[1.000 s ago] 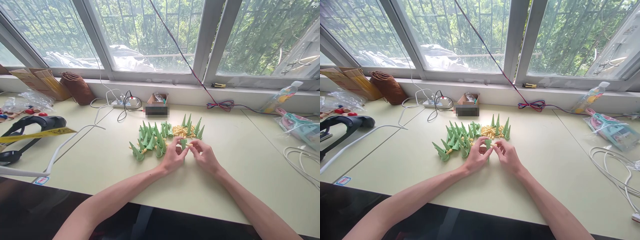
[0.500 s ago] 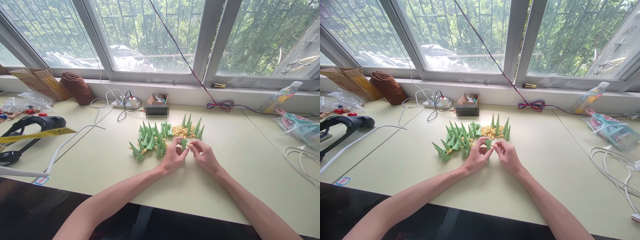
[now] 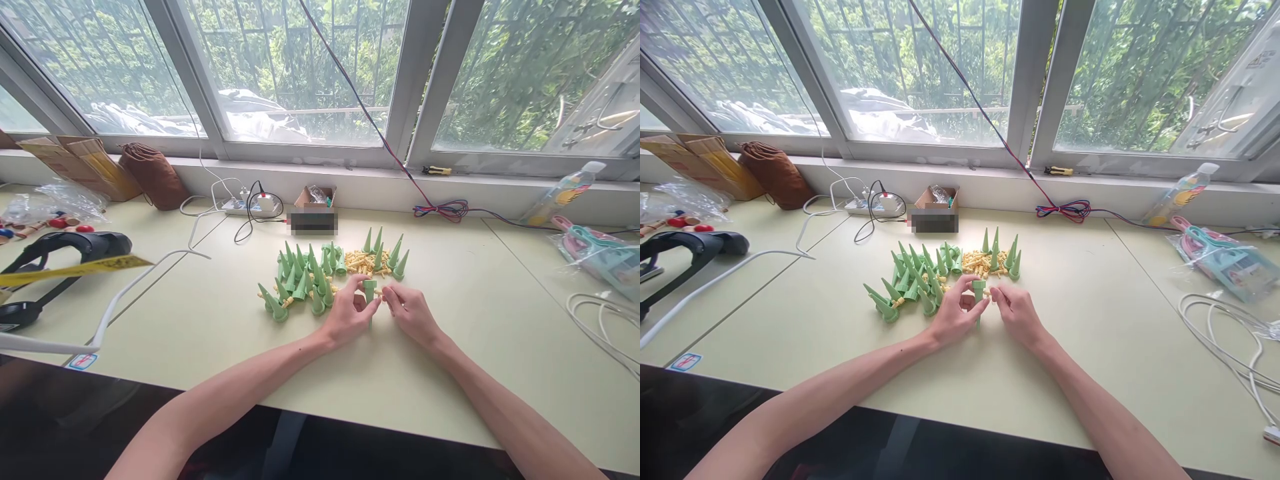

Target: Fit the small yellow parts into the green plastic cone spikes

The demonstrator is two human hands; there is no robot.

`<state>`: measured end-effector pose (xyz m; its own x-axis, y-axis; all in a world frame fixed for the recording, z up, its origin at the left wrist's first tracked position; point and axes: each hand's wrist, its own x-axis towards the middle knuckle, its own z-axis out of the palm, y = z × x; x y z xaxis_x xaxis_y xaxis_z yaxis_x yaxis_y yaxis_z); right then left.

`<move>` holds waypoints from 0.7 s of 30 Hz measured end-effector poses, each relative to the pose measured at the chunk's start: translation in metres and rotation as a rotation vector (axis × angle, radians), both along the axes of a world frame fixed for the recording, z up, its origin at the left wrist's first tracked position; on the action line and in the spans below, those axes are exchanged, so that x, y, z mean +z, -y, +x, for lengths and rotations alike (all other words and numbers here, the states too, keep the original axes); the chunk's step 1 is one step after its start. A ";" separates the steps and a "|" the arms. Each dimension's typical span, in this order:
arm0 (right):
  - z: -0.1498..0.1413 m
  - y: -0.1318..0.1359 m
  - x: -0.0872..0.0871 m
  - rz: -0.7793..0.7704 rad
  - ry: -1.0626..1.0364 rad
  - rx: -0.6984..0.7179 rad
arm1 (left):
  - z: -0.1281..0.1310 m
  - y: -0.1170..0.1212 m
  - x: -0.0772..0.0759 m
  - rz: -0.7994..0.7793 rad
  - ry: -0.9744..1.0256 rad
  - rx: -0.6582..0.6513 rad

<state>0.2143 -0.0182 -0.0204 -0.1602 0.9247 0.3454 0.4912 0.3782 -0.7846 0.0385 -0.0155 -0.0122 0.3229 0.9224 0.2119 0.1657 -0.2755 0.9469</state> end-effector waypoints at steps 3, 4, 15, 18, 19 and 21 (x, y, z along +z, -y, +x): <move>-0.001 0.001 0.001 -0.008 -0.027 -0.002 | 0.000 0.000 0.001 -0.016 0.012 -0.001; -0.002 0.001 0.002 -0.014 -0.039 0.006 | 0.001 0.000 0.001 -0.020 0.017 -0.001; 0.000 0.001 0.001 -0.005 -0.019 0.015 | -0.001 0.000 0.002 -0.014 -0.003 -0.014; 0.001 0.000 -0.001 0.001 -0.010 0.004 | -0.001 0.001 0.003 -0.006 -0.004 -0.022; 0.001 0.000 -0.002 -0.001 -0.006 -0.001 | -0.001 0.001 0.002 -0.002 -0.004 -0.024; 0.001 0.000 -0.002 -0.006 -0.002 -0.011 | -0.001 0.001 0.002 0.005 -0.007 -0.029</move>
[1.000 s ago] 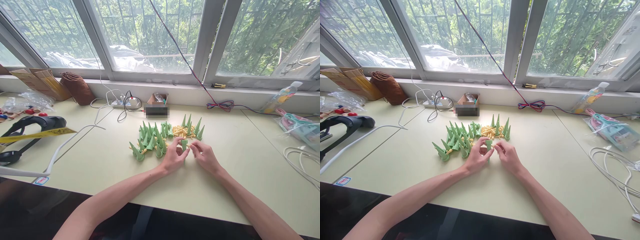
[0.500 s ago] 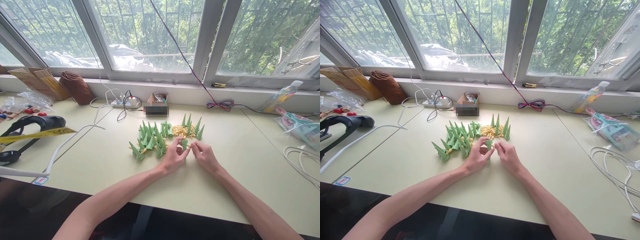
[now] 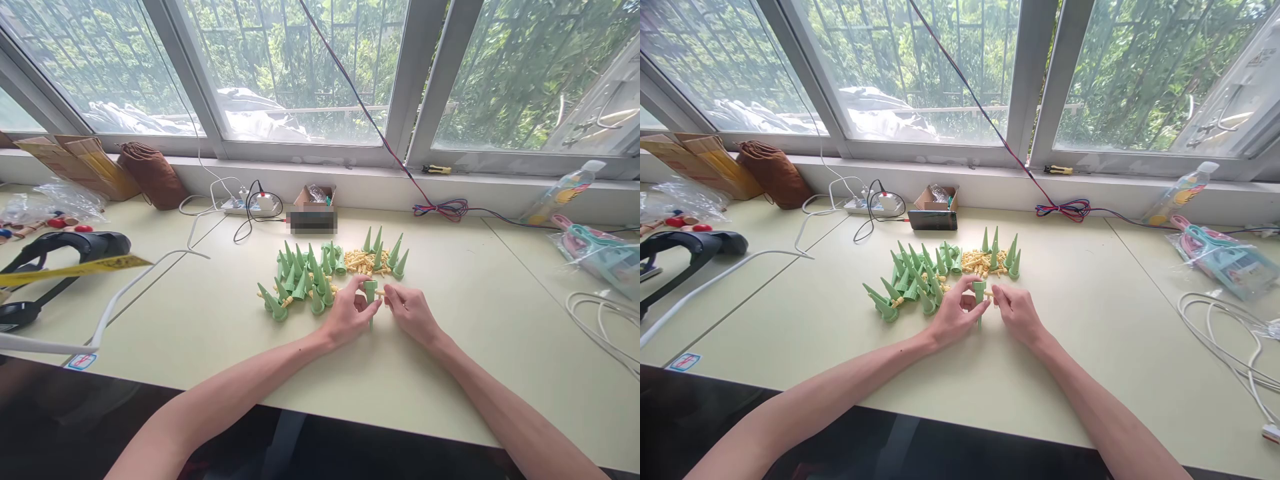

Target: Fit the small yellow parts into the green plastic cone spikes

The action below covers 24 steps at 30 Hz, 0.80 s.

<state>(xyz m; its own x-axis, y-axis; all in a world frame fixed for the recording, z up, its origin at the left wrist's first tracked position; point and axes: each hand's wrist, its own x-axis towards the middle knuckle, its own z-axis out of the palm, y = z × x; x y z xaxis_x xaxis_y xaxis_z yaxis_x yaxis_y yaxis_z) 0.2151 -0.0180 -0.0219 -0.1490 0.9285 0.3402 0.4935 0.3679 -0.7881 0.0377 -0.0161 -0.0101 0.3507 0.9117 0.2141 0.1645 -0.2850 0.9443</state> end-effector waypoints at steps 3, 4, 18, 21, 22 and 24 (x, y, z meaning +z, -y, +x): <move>-0.002 0.001 0.003 -0.017 -0.025 0.005 | 0.000 0.000 -0.001 0.008 -0.003 0.012; -0.003 0.002 0.004 -0.029 -0.041 0.014 | 0.000 -0.001 -0.001 0.006 -0.002 0.020; 0.000 0.000 0.000 0.003 0.012 0.036 | 0.000 0.000 -0.001 0.014 -0.023 0.015; 0.000 0.000 -0.001 -0.012 0.015 0.030 | 0.000 0.000 -0.001 0.009 -0.024 0.007; 0.000 0.000 -0.001 -0.016 0.015 0.029 | 0.000 0.000 -0.001 0.009 -0.024 0.009; 0.000 -0.001 -0.001 -0.024 0.013 0.028 | 0.000 0.000 -0.001 0.012 -0.024 0.018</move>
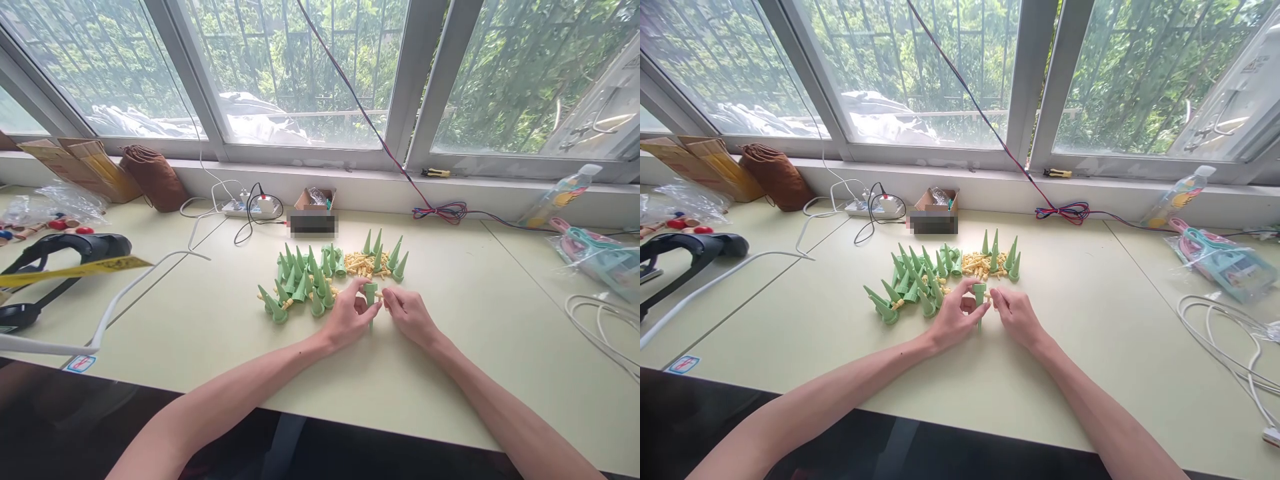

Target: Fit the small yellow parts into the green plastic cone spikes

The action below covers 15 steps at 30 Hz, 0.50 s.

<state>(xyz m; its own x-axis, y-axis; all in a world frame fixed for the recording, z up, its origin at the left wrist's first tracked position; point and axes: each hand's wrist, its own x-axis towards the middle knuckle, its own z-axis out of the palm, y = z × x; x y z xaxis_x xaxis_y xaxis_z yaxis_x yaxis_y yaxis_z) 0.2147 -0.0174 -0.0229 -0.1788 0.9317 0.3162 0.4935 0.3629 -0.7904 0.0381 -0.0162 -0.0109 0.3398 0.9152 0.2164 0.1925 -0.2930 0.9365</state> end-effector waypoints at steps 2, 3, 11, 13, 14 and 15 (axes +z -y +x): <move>0.000 0.000 -0.001 -0.004 -0.004 -0.005 | 0.000 0.000 0.000 0.003 0.001 0.005; 0.000 0.000 -0.001 -0.003 -0.004 -0.009 | 0.001 0.000 0.000 0.004 0.002 0.006; -0.001 0.000 -0.001 0.032 -0.005 -0.008 | 0.000 0.001 -0.002 0.018 0.000 0.012; -0.001 -0.001 0.000 0.040 -0.006 -0.007 | 0.000 0.000 -0.002 0.022 -0.007 0.011; -0.001 -0.001 0.000 0.041 -0.005 -0.006 | 0.000 0.000 -0.002 0.025 -0.011 0.009; -0.001 -0.001 0.000 0.040 -0.006 -0.006 | 0.000 0.000 -0.002 0.026 -0.014 0.007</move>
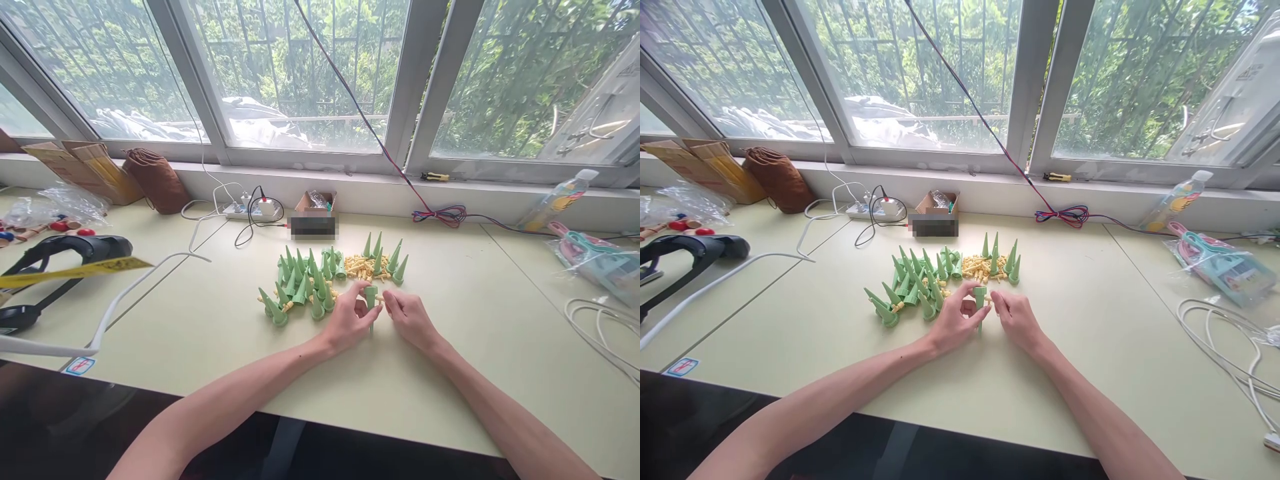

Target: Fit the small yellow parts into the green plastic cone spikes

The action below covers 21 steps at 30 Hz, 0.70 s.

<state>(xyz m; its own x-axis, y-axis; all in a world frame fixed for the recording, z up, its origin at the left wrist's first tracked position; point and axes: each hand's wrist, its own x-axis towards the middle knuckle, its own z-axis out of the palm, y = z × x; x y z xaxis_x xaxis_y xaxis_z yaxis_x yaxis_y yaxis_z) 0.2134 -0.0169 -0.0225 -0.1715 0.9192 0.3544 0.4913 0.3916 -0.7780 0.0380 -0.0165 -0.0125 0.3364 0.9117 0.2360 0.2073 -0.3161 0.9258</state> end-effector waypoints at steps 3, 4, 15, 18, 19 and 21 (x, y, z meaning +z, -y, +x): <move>0.000 0.000 0.000 -0.013 -0.001 0.000 | 0.000 0.000 0.001 0.004 -0.004 -0.001; 0.000 0.000 0.000 -0.020 -0.004 0.000 | 0.000 0.001 0.001 0.004 -0.005 0.000; -0.001 0.001 0.003 -0.026 -0.075 -0.042 | 0.002 -0.001 0.001 -0.032 0.083 0.007; -0.001 0.001 0.003 -0.020 -0.080 -0.054 | 0.002 -0.002 0.000 -0.065 0.114 0.007; -0.001 0.000 0.003 -0.024 -0.083 -0.055 | 0.003 -0.002 0.000 -0.069 0.122 0.009; -0.001 0.001 0.002 -0.038 -0.097 -0.056 | 0.003 -0.002 -0.001 -0.070 0.143 0.015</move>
<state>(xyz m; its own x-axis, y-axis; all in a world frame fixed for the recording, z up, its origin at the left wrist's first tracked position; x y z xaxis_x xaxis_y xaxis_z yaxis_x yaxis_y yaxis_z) 0.2127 -0.0174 -0.0200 -0.0861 0.9395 0.3315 0.4334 0.3349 -0.8367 0.0406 -0.0143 -0.0132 0.2907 0.9322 0.2158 0.0760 -0.2473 0.9659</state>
